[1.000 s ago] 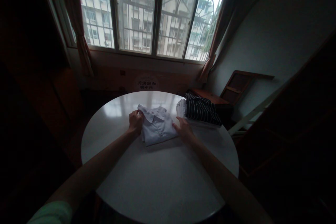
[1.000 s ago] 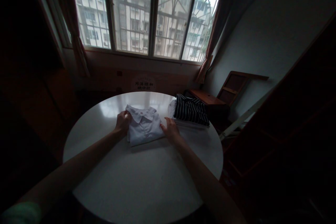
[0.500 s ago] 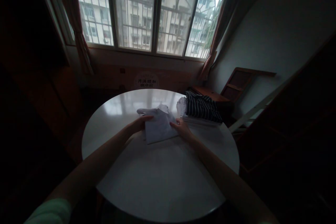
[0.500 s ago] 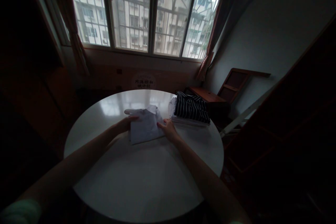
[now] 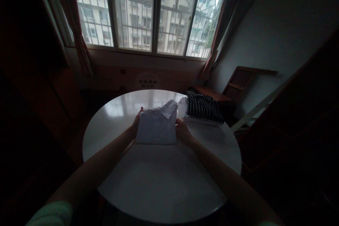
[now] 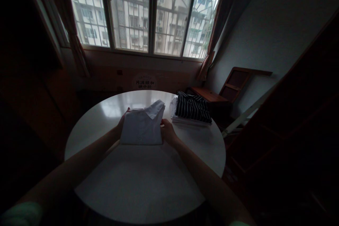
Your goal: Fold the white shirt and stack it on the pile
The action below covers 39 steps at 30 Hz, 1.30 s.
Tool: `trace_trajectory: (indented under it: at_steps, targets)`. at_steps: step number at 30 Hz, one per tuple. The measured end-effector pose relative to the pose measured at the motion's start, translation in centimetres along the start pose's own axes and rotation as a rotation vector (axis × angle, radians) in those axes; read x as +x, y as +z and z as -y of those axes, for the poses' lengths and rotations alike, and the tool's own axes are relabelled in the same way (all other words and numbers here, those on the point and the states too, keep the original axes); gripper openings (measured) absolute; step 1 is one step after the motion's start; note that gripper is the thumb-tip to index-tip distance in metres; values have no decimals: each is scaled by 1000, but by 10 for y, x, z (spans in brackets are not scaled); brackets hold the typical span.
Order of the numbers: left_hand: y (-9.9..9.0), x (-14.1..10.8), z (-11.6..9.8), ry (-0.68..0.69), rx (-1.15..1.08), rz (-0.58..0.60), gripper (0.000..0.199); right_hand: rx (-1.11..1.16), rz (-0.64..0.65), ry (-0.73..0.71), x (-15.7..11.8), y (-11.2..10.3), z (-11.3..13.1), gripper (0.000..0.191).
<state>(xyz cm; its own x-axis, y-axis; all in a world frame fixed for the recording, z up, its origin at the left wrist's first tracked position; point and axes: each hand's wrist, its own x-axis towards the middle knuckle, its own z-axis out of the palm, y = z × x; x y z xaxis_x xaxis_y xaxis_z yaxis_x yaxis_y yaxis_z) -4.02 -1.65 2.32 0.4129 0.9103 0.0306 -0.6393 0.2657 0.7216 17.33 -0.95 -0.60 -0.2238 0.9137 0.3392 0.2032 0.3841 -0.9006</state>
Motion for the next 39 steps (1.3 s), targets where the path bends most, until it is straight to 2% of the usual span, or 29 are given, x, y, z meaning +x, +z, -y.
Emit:
trace_trajectory:
  at_steps: [3,6,8,9,11,14,16,19,23,28,34,39]
  targets:
    - [-5,-4,0,-76,-22,-34,54,-233,-176,-177,-1,1,7,11]
    - [-3,-7,2,-171,20,-64,43,-294,-390,-284,-2,0,16,11]
    - [4,-8,5,-190,87,-98,35,-341,-456,-357,-5,1,25,6]
    - [9,-8,8,-172,123,-114,32,-366,-436,-386,-8,3,30,4]
    - [19,-7,16,-80,187,-157,31,-394,-309,-394,-14,9,37,9]
    - [30,-6,31,104,281,-289,34,-393,-144,-293,-18,20,41,19]
    - [34,-4,41,203,354,-369,37,-410,-157,-224,-17,24,39,25]
    - [36,-2,51,299,487,-376,38,-475,-233,-189,-14,22,33,30]
    - [32,0,55,355,648,-342,32,-570,-220,-221,-15,18,31,29]
    - [23,3,55,420,771,-396,26,-742,-185,-336,-18,17,35,27]
    - [25,3,53,400,694,-270,36,-828,-45,-467,-18,11,34,25]
    - [29,1,55,408,641,-296,38,-774,20,-506,-18,7,33,29]
